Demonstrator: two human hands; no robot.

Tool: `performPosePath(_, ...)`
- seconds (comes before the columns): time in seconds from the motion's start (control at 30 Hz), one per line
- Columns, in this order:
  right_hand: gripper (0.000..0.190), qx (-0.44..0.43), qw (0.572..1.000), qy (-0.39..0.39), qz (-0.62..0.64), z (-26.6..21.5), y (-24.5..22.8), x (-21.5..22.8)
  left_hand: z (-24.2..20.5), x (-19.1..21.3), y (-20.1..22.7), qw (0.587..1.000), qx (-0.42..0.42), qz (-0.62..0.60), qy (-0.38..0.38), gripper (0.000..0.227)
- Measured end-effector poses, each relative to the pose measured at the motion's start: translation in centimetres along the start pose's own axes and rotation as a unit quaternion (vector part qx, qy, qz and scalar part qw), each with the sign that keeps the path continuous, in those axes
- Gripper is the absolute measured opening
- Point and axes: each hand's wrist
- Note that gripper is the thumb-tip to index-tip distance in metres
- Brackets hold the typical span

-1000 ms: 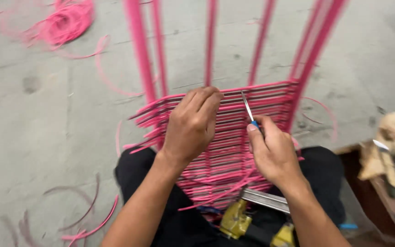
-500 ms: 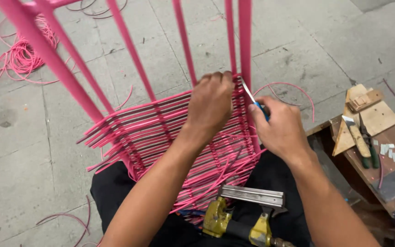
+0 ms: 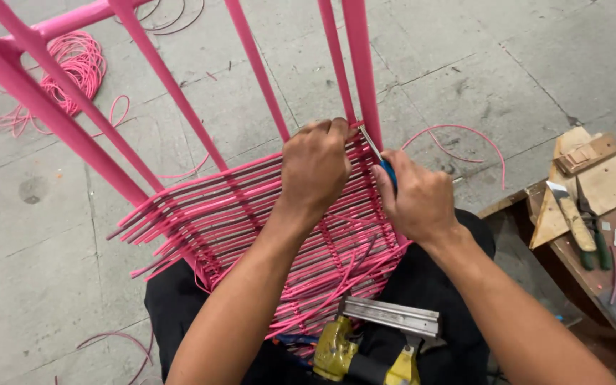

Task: Weave and secure pink plastic cords onto a metal chair frame using a pneumatic stapler and hand tools.

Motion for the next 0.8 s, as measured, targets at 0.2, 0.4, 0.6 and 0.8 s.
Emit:
performPosePath(0.2,0.020,0.077,0.991,0.071,0.089,-0.5,4.0,-3.5,0.2,0.3,0.4,1.000,-0.001,-0.013,0.014,0.009)
performPosePath(0.4,0.026,0.138,0.977,0.142,0.082,-0.7,6.0,-6.9,0.0,-0.3,-0.3,1.000,-0.003,-0.020,0.021,0.006)
performPosePath(0.6,0.023,0.118,0.981,0.128,0.085,-1.1,4.6,-5.2,-0.1,0.6,-0.1,0.999,-0.024,-0.031,0.010,0.007)
performPosePath(0.8,0.021,-0.010,0.998,-0.027,0.050,0.6,0.4,2.7,0.5,1.8,0.3,0.997,0.040,-0.064,-0.031,0.015)
Point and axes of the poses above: each hand's wrist, its own z-axis towards the middle knuckle, its own x-axis out of the back of the hand, y = z × x, and after that the axes turned 5 degrees about x, right-handed
